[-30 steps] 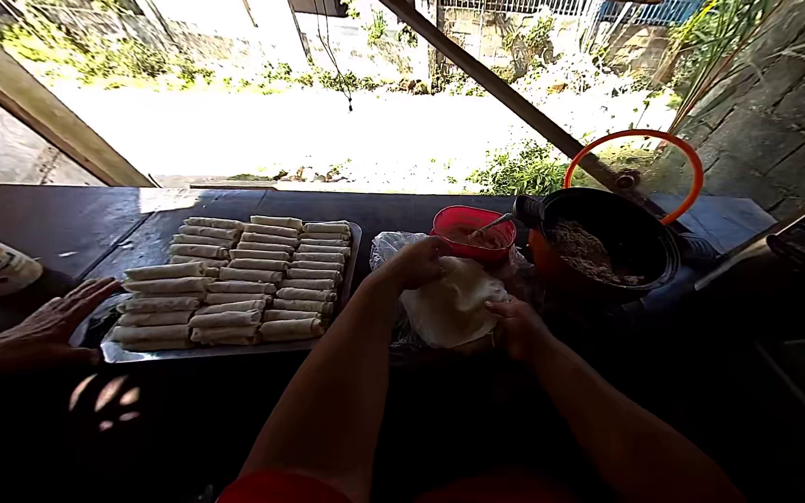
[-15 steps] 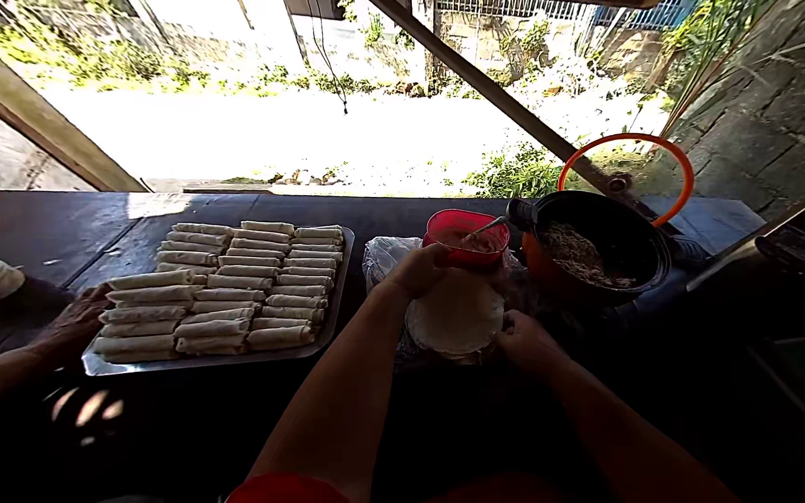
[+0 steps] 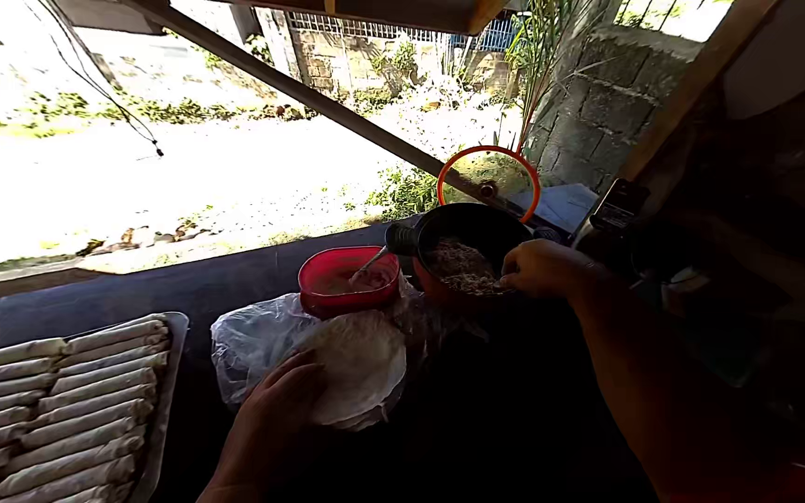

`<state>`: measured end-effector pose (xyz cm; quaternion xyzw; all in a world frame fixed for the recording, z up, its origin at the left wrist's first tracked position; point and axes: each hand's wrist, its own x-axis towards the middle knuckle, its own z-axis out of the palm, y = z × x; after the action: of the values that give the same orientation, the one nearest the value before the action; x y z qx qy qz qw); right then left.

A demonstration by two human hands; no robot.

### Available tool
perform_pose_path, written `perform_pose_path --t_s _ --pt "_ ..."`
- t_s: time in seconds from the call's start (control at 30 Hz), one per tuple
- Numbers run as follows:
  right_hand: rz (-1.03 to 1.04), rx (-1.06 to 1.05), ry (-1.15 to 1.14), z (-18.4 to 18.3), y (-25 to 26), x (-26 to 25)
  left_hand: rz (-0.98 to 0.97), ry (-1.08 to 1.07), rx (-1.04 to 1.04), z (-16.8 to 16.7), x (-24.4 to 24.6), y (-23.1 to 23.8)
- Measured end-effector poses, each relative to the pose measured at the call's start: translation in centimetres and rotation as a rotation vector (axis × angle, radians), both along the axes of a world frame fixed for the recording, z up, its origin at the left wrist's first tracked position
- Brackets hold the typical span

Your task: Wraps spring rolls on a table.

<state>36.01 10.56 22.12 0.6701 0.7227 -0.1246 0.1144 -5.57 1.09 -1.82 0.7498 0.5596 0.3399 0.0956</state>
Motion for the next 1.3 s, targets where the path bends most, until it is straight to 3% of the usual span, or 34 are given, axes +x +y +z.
perform_pose_path --t_s 0.33,0.5,0.6,0.7,0.8,0.97,1.3 --pt "-0.075 0.187 0.063 -0.9 2.3 4.9 0.036 0.067 -0.026 -0.5 -0.4 -0.4" --pt "-0.091 0.242 0.1 -2.2 4.6 3.3 0.045 0.065 -0.049 -0.2 -0.2 -0.6" --pt "-0.083 0.144 0.067 -3.4 7.5 1.8 0.042 0.057 -0.046 -0.3 -0.4 -0.6" --pt "-0.075 -0.139 -0.08 -4.3 10.0 0.4 0.043 0.035 -0.041 -0.2 -0.4 -0.7" --pt "-0.08 -0.266 -0.092 -4.8 10.1 -0.6 0.04 0.019 -0.043 -0.1 -0.4 -0.8" --pt "-0.183 -0.305 -0.093 -5.3 9.7 -1.3 0.046 0.015 -0.05 0.3 -0.1 -0.9" --pt "-0.194 -0.293 -0.144 -6.7 10.2 -1.2 0.051 0.004 -0.033 0.0 -0.1 -0.9"
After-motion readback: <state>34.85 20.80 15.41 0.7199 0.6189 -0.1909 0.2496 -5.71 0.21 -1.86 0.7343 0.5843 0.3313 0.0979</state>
